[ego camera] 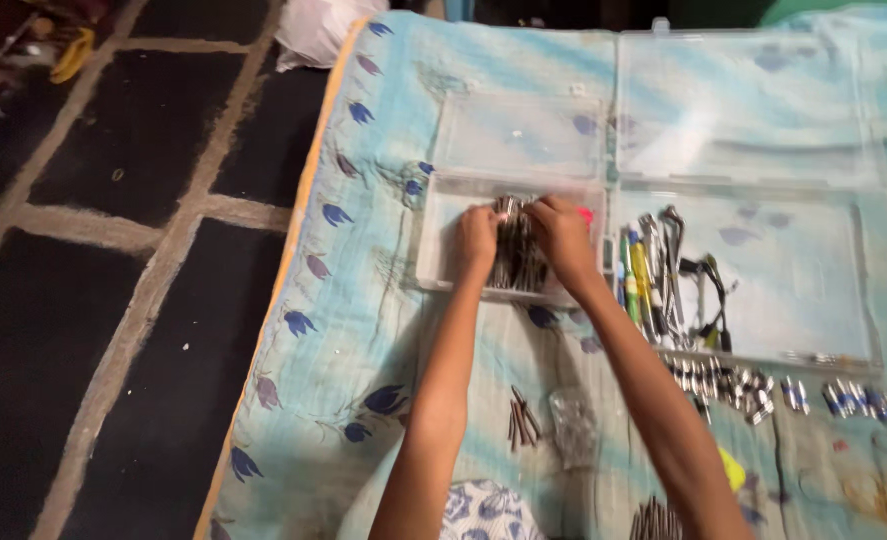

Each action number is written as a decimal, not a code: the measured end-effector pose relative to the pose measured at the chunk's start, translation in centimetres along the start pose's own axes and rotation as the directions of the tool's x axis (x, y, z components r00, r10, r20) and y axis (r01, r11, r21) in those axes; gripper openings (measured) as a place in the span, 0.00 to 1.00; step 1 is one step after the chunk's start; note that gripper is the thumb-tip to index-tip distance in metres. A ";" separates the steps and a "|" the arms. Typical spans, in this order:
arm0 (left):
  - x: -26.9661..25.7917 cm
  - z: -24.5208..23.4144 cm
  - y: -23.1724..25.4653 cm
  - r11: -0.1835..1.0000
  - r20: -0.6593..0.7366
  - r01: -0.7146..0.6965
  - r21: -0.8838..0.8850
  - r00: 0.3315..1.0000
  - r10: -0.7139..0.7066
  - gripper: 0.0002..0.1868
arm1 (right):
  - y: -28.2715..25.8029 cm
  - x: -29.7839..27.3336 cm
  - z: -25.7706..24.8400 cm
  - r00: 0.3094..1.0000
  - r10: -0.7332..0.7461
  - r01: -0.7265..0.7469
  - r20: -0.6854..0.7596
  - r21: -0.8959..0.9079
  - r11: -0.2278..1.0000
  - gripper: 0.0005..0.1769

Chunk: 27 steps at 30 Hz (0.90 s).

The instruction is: The person sits on a cloth on the floor and organizes small metal hardware pieces. They pick up metal rods and cylindrical parts, bundle them with rubber bands, and place them into a clear plastic container. The person also handles a yellow mobile phone and various tools laid out on the cloth.

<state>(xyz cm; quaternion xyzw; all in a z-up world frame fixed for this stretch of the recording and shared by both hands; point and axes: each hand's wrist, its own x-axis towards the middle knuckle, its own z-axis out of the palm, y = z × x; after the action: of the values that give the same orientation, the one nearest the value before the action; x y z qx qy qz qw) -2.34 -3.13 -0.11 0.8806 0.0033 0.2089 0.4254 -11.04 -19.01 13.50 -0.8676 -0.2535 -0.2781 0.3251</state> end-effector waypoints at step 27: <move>-49.7 -4.9 21.4 0.965 0.586 0.008 0.263 0.793 -0.166 0.17 | -6.3 -46.3 -17.7 0.604 0.789 -0.784 -0.111 -0.266 0.562 0.11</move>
<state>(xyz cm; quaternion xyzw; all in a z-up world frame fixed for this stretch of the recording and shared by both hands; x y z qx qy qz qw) -53.14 -22.22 0.50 0.9458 -0.0653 -0.1041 0.3005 -53.77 -39.37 -2.57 -0.9294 0.1992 -0.1290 0.2826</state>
